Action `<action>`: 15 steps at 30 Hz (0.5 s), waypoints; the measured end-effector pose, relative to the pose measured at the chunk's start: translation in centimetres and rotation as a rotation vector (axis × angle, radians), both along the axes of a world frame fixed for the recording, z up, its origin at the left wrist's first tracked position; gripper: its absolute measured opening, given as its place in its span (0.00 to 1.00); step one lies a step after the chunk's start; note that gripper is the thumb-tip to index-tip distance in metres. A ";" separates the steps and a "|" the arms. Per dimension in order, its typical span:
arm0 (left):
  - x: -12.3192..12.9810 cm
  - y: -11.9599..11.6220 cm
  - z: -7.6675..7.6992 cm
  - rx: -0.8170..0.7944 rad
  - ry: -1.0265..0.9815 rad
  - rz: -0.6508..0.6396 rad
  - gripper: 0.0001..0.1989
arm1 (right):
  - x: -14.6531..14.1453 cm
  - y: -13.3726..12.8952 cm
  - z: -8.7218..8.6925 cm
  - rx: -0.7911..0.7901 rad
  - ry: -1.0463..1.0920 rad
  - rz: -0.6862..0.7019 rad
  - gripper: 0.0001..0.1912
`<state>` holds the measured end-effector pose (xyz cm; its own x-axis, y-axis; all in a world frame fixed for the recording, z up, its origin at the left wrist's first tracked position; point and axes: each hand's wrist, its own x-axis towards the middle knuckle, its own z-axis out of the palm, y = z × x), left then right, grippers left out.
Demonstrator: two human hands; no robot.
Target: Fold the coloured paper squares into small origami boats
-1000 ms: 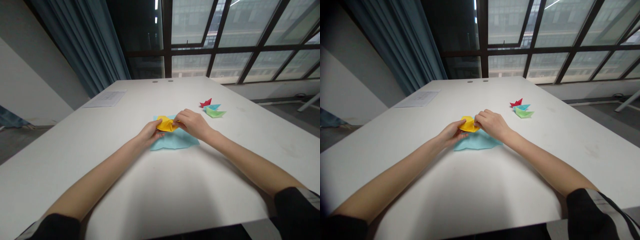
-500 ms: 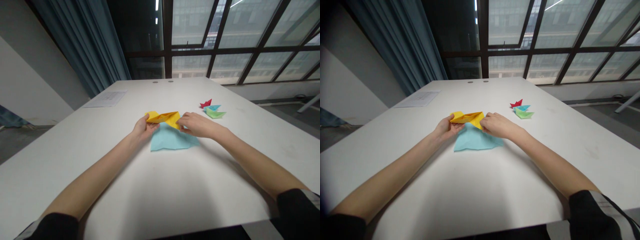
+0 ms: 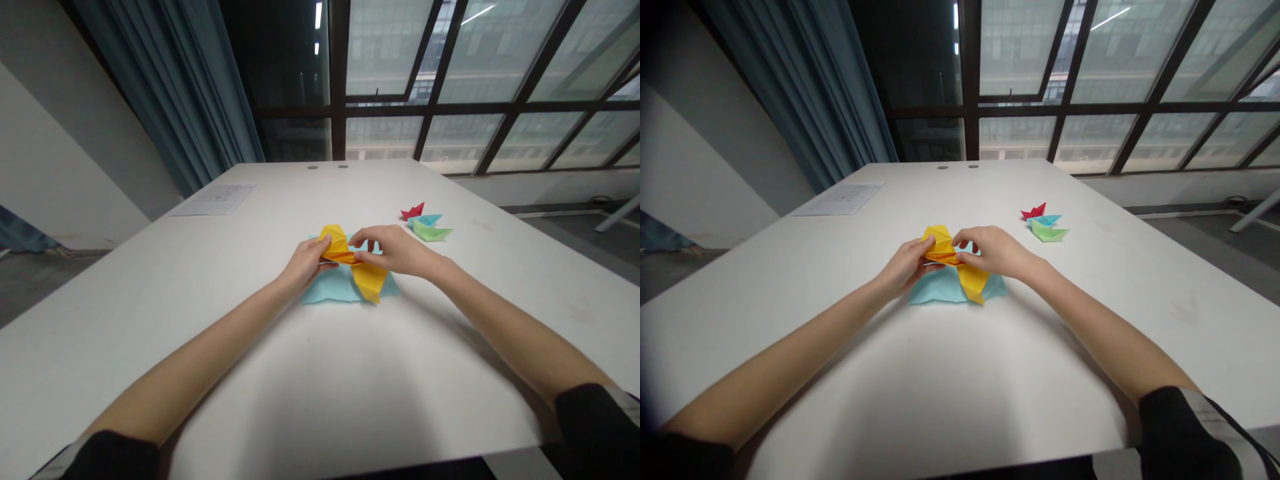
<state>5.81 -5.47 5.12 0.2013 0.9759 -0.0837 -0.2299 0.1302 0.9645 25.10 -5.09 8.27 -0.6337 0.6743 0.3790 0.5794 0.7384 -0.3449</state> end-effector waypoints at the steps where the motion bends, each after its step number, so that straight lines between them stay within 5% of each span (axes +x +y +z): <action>1: 0.0 0.0 -0.1 0.007 0.006 -0.024 0.13 | -0.1 0.0 -0.1 -0.043 0.015 0.004 0.09; 7: -0.2 -0.2 -0.5 0.089 0.080 -0.144 0.17 | 0.0 0.5 -0.4 -0.207 0.088 0.026 0.12; 15: -0.2 -0.3 0.0 -0.021 -0.075 -0.227 0.13 | 1.2 2.0 -1.2 -0.491 0.272 0.130 0.11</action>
<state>5.62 -5.82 5.13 0.4213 0.9034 -0.0799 -0.2631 0.2061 0.9425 26.34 -3.10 7.09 -0.6464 0.7356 0.2025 0.3370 0.5133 -0.7893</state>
